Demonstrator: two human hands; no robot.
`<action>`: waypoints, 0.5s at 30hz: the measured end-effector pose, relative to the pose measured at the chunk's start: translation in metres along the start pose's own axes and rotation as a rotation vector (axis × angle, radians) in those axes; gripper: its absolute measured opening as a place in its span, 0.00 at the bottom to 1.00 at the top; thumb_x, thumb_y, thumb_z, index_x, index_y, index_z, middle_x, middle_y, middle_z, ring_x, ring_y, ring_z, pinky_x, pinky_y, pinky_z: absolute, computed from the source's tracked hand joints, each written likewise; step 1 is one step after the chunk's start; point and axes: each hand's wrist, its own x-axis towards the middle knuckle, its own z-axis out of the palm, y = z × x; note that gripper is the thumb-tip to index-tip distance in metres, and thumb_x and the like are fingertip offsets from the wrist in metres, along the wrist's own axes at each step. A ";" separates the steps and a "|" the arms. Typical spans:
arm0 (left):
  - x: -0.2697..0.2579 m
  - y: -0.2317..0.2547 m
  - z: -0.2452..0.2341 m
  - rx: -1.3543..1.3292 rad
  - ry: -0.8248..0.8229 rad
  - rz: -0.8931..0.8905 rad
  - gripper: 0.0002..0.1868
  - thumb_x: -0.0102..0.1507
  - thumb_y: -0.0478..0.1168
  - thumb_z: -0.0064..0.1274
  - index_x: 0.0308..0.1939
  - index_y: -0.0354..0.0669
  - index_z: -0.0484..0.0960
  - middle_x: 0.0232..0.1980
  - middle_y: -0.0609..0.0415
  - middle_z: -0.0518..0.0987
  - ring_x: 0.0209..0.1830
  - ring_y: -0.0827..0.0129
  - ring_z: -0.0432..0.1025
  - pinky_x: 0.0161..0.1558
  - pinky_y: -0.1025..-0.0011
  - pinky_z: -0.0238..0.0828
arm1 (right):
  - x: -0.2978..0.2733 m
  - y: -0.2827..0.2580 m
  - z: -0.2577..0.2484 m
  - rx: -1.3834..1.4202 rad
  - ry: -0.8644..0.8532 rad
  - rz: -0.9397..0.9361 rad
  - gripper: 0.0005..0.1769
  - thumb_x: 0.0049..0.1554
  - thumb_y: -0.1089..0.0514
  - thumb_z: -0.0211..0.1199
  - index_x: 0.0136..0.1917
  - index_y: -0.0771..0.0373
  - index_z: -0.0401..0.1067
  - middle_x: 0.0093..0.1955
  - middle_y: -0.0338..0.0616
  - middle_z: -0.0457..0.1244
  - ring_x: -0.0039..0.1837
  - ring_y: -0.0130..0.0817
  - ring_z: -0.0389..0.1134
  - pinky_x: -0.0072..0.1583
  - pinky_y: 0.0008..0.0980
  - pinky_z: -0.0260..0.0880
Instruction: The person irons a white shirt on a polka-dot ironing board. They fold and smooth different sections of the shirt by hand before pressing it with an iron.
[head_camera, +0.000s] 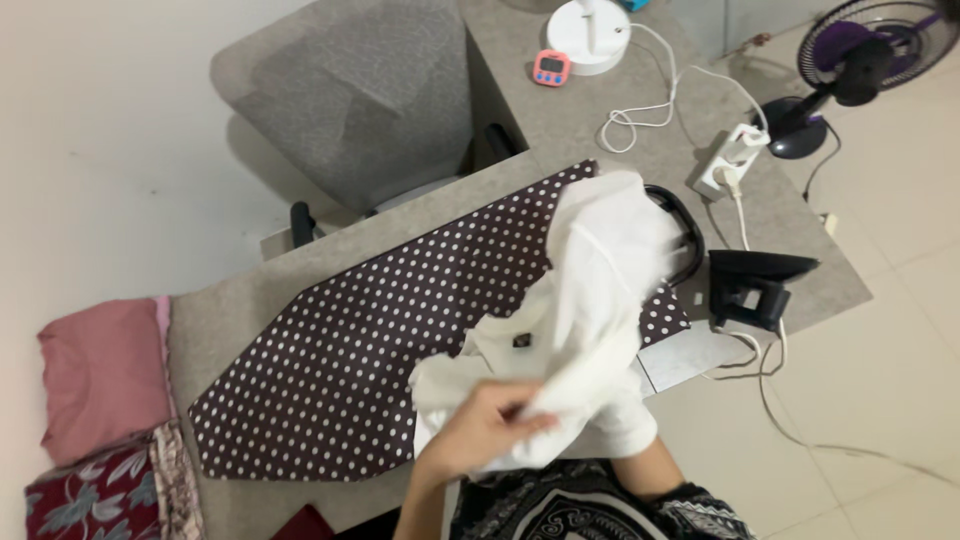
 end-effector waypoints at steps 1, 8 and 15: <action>0.007 0.007 -0.005 0.007 -0.016 0.002 0.23 0.65 0.40 0.62 0.64 0.36 0.83 0.43 0.51 0.86 0.31 0.74 0.70 0.32 0.76 0.67 | 0.004 -0.002 -0.001 -0.005 0.009 -0.009 0.22 0.54 0.53 0.57 0.61 0.54 0.76 0.52 0.37 0.73 0.50 0.33 0.73 0.48 0.32 0.74; 0.057 0.000 -0.012 0.037 0.375 0.371 0.46 0.59 0.43 0.64 0.76 0.31 0.59 0.70 0.30 0.70 0.68 0.46 0.68 0.64 0.54 0.66 | 0.016 -0.007 -0.025 -0.071 0.106 -0.028 0.23 0.54 0.51 0.58 0.62 0.54 0.76 0.51 0.37 0.73 0.48 0.33 0.74 0.46 0.31 0.74; 0.048 -0.046 0.041 0.140 -0.022 -0.148 0.65 0.47 0.44 0.71 0.80 0.43 0.46 0.79 0.42 0.51 0.78 0.51 0.52 0.73 0.49 0.54 | 0.044 -0.012 -0.031 -0.103 0.151 -0.052 0.23 0.53 0.49 0.59 0.62 0.53 0.76 0.49 0.36 0.74 0.47 0.32 0.74 0.44 0.31 0.73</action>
